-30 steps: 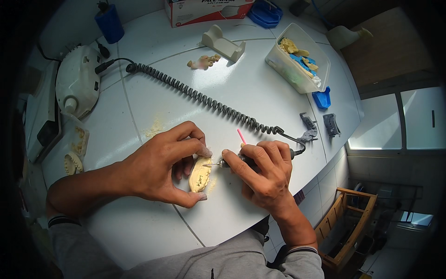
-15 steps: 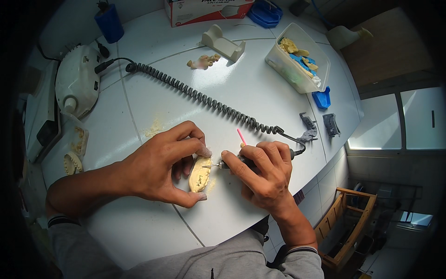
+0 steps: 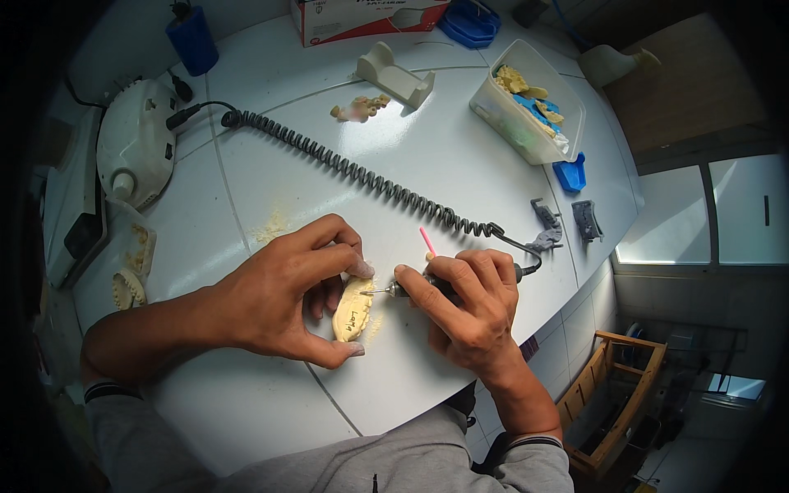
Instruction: Trimming and refining a plaster dental impression model using a rotary handpiece on a laboratory workbench.
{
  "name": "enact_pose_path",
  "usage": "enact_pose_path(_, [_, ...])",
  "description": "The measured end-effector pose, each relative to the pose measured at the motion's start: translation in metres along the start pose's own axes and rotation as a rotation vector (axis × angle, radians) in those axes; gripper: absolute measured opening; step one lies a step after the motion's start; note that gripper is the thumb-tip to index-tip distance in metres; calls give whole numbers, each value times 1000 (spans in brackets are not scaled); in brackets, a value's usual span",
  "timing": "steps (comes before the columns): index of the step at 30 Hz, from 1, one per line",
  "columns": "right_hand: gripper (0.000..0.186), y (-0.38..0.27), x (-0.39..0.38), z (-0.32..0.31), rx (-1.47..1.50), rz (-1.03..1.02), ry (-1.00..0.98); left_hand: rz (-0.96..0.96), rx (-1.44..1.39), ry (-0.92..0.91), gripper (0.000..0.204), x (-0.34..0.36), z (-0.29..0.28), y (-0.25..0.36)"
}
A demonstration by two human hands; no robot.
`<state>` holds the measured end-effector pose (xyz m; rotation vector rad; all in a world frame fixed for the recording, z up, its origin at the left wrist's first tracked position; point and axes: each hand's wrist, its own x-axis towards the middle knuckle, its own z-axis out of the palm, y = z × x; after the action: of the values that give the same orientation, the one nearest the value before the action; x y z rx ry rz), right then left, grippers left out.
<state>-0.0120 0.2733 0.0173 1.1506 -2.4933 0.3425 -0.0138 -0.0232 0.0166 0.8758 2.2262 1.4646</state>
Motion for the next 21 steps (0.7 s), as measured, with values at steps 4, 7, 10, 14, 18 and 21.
enact_pose_path(4, [38, 1, -1, 0, 5, -7, -2, 14, -2, 8, 67, 0, 1, -1])
enact_pose_path(7, [39, 0, -1, 0, 7, -9, 0, 5, 0, 5, 67, 0, 1, 0])
enact_pose_path(10, [40, 0, -1, 0, 7, -5, -4, 18, 27, 11, 67, 0, 0, 0])
enact_pose_path(14, [41, 0, -1, 0, 15, -11, 0, 3, 7, 0, 67, 0, 0, 0])
enact_pose_path(18, [41, 1, -2, 1, 2, -6, -4, -3, -12, -6, 67, 1, 1, -1])
enact_pose_path(21, [41, 0, 0, 0, 16, -19, -3, -2, -9, -7, 68, 0, 0, 0])
